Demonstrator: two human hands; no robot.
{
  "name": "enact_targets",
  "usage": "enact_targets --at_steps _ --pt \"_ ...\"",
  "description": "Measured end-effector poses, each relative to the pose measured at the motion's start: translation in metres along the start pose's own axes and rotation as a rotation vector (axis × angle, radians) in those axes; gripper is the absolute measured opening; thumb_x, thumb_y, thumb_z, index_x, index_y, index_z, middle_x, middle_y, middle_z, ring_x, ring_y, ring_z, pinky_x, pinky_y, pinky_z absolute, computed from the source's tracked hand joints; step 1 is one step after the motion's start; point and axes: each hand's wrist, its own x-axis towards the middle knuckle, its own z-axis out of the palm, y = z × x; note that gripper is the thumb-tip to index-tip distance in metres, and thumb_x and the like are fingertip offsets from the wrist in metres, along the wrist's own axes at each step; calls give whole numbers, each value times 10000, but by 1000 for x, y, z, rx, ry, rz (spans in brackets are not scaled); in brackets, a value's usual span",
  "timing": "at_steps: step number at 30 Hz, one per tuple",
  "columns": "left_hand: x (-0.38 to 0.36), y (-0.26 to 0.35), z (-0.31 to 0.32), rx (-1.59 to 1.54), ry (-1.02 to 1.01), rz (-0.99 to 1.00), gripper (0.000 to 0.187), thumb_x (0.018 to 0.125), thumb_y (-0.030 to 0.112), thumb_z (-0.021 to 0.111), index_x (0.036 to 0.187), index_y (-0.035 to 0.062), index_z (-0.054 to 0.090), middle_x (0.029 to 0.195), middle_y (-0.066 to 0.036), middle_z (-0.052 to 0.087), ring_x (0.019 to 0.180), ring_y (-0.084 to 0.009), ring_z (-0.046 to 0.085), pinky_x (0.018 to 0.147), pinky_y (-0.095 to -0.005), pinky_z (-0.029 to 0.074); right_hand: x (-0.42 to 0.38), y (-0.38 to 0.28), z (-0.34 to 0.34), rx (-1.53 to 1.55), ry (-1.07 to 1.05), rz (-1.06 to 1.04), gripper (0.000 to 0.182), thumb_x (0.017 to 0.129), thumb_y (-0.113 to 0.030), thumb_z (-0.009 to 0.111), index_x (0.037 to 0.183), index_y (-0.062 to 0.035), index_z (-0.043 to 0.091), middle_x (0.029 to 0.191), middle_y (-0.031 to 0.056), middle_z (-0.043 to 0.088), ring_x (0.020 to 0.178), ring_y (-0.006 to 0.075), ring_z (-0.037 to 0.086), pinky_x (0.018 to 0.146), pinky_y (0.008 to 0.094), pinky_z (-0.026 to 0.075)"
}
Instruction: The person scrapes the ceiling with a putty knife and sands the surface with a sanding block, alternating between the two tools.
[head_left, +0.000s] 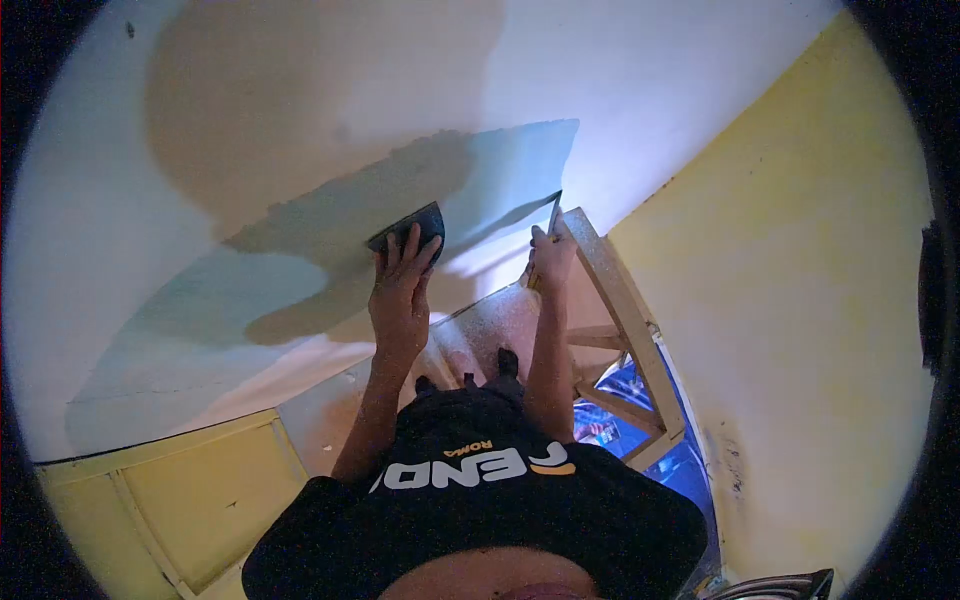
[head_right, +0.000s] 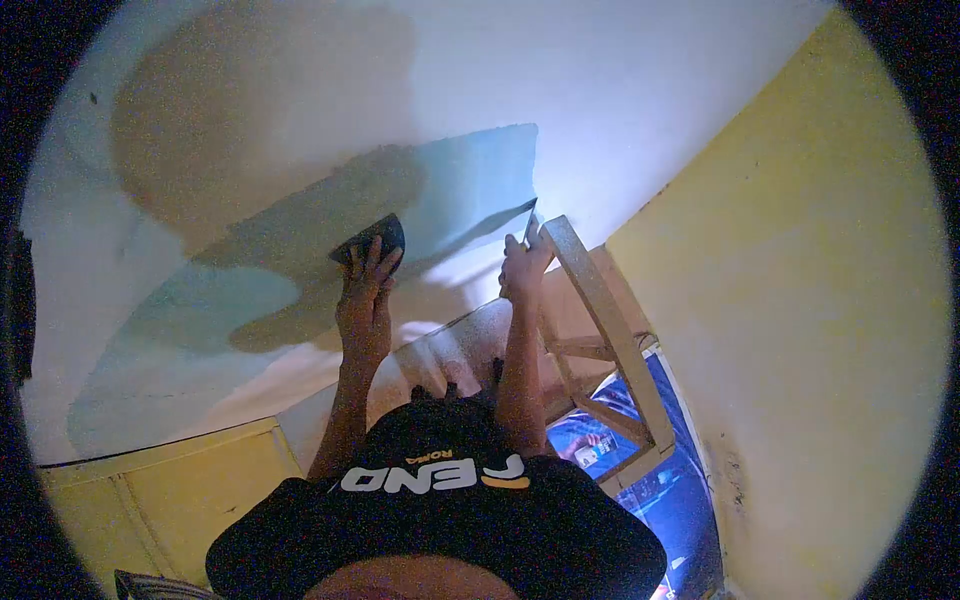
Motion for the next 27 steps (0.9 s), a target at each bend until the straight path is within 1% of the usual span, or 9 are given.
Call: enact_targets --at_steps 4,5,8,12,15,18,21,24,27 --pt "1 3 1 -4 -1 -4 387 1013 107 525 1380 182 621 1539 -103 492 1447 -415 397 1212 -563 259 -14 -2 0 69 -54 98 660 885 -28 642 1507 13 426 652 5 520 412 102 453 333 303 371" --pt "1 0 1 -5 3 6 388 1012 107 527 1380 184 621 1540 -101 491 1449 -413 395 1211 -563 260 -8 7 -3 71 -70 46 646 876 -23 648 1492 4 457 649 3 515 401 106 440 317 302 356" --pt "-1 -2 2 34 13 21 399 1002 99 537 1382 190 621 1544 -99 487 1451 -411 392 1209 -561 263 -1 0 0 59 -18 60 611 870 -19 648 1459 20 490 638 0 507 399 106 439 320 300 365" --pt "0 2 2 10 -3 -23 409 1002 100 536 1392 197 613 1546 -99 484 1452 -412 390 1210 -560 264 -6 2 -5 18 -51 27 579 861 -8 602 1431 30 507 618 -8 487 391 116 448 321 297 383" --pt "-3 0 1 4 -1 -8 412 1005 104 535 1399 198 607 1546 -100 483 1450 -419 388 1210 -558 264 3 2 -6 115 -57 97 600 852 4 586 1446 8 502 624 -14 484 396 123 461 327 301 396" --pt "1 2 3 29 0 7 412 1005 103 537 1401 195 604 1546 -102 482 1448 -428 387 1209 -558 265 3 19 -5 -55 -11 3 619 847 11 577 1460 9 489 596 -36 459 384 103 432 315 290 380" --pt "2 0 2 34 4 21 409 1003 99 536 1395 190 606 1544 -105 484 1445 -436 387 1209 -559 267 17 20 -11 35 -97 151 686 808 32 599 1479 10 462 1005 102 516 463 116 504 359 265 422" --pt "-1 -1 5 39 -1 16 404 1003 98 534 1390 188 609 1541 -107 487 1447 -434 384 1210 -560 266 13 23 -11 52 -66 122 726 789 73 591 1498 1 449 1128 123 534 489 116 526 370 266 433" --pt "5 -1 7 55 9 25 403 1001 96 537 1387 189 610 1539 -108 489 1450 -425 385 1212 -559 264 9 21 -7 35 -36 100 698 799 77 583 1484 12 465 1084 100 543 476 116 519 359 275 427"
